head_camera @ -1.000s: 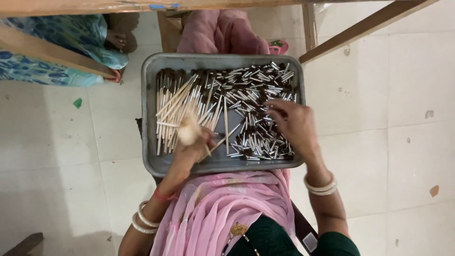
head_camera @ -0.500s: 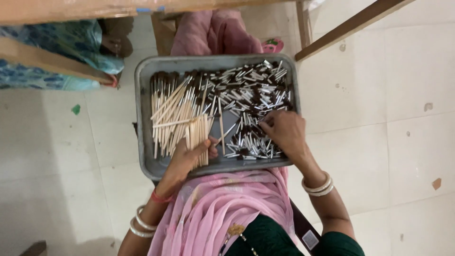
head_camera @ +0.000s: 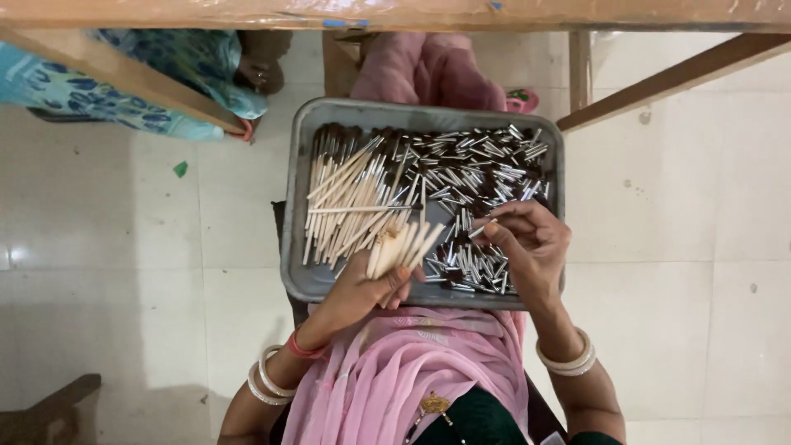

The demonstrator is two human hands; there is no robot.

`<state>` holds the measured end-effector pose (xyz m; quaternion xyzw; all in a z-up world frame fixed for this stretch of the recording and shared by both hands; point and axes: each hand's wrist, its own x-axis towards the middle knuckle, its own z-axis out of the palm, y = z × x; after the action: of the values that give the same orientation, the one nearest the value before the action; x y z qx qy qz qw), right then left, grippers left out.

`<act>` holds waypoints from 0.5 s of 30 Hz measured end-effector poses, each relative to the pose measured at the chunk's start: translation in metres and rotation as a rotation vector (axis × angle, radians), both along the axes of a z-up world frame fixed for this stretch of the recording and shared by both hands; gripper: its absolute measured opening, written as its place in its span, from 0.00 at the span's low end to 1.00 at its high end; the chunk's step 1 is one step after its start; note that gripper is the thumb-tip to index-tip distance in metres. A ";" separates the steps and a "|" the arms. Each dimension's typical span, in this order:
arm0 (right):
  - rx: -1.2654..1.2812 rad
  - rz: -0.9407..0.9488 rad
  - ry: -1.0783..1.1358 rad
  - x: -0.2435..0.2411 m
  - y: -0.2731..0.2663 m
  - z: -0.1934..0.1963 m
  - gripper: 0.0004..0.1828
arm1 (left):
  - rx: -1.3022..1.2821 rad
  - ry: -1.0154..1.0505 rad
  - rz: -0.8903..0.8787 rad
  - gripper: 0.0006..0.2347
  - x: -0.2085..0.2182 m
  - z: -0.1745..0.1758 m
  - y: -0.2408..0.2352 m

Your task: The person sits with a tray of wooden paintbrush handles and metal ferrules on their lap, sorting the parts and inserting handles into ferrules one at a time. They briefly carry a bundle of assembled brushes to a table and place it into a blue plastic crate, then continue assembling brushes on the tray.

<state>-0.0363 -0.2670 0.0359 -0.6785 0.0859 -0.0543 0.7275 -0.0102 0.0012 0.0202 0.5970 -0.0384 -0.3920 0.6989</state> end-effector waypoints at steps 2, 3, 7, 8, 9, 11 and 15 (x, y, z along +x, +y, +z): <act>0.092 -0.012 -0.031 -0.001 0.007 -0.005 0.08 | -0.021 -0.018 -0.081 0.13 -0.003 0.007 0.001; 0.105 -0.010 -0.043 0.000 0.010 -0.006 0.08 | -0.068 0.028 -0.094 0.13 -0.003 0.012 0.002; 0.175 0.040 -0.029 0.002 0.015 -0.006 0.06 | -0.090 0.075 -0.141 0.12 -0.002 0.017 0.004; 0.172 0.043 -0.029 0.002 0.014 -0.007 0.06 | -0.094 0.074 -0.140 0.12 -0.001 0.014 0.004; 0.161 0.057 -0.010 0.002 0.013 -0.008 0.07 | -0.119 0.117 -0.157 0.13 -0.001 0.012 0.004; 0.150 0.072 0.013 0.001 0.011 -0.008 0.07 | -0.146 0.164 -0.172 0.13 -0.001 0.006 0.004; 0.103 0.077 0.006 0.003 0.009 -0.004 0.07 | -0.312 0.521 -0.108 0.11 -0.006 -0.020 0.009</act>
<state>-0.0338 -0.2581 0.0322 -0.6433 0.0645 -0.0200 0.7626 -0.0165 0.0101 0.0004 0.3587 0.0506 -0.5580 0.7466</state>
